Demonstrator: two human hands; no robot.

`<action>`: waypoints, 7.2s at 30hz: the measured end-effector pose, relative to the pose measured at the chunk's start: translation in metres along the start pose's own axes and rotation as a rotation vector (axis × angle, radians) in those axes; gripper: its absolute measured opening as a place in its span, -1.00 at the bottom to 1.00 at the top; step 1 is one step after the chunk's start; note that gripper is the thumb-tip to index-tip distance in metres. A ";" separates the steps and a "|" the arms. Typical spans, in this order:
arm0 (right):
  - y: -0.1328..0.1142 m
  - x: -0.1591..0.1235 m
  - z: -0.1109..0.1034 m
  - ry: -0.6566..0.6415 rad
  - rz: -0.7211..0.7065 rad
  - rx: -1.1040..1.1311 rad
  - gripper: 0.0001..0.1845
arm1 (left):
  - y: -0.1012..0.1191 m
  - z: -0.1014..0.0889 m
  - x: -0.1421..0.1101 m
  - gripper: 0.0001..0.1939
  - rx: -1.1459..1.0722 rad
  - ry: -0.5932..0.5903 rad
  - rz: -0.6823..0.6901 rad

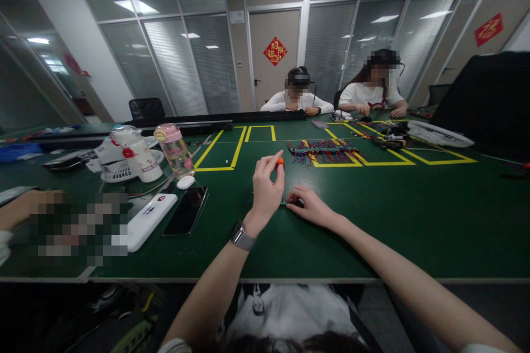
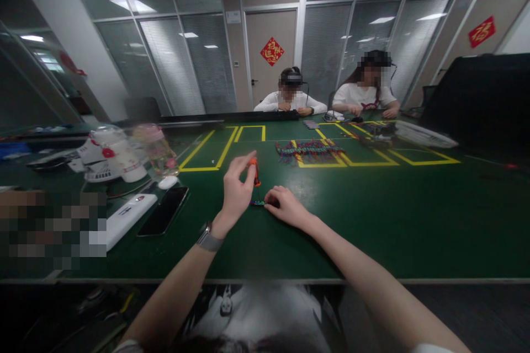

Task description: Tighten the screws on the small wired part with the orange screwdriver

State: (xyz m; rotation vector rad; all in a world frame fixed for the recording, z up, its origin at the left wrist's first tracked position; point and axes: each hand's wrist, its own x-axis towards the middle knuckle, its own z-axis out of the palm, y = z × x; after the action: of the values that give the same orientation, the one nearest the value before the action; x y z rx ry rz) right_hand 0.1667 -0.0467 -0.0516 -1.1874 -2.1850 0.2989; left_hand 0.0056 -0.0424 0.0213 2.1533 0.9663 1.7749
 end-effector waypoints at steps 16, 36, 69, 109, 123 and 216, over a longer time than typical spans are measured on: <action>0.000 0.000 0.000 0.005 -0.004 0.007 -0.98 | -0.001 0.000 0.000 -0.69 0.000 -0.004 0.001; 0.001 0.000 0.001 0.007 -0.001 0.012 -0.96 | -0.001 0.000 0.000 -0.69 -0.003 -0.017 -0.001; 0.003 0.000 0.002 0.004 -0.004 -0.001 -0.97 | 0.001 -0.001 0.001 -0.75 -0.028 -0.001 0.007; 0.002 -0.001 0.000 0.008 -0.004 0.020 -0.97 | 0.000 0.000 0.001 -0.73 -0.020 -0.006 0.012; 0.003 -0.001 0.000 0.003 -0.007 0.006 -0.96 | 0.000 0.000 0.001 -0.73 -0.025 -0.007 0.012; 0.002 -0.001 0.000 0.005 -0.002 0.008 -0.95 | 0.003 -0.002 0.001 -0.73 -0.032 0.011 0.019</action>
State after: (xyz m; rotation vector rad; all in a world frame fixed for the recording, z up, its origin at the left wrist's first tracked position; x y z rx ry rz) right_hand 0.1682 -0.0460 -0.0530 -1.1806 -2.1788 0.3028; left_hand 0.0052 -0.0446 0.0244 2.1436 0.9166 1.7998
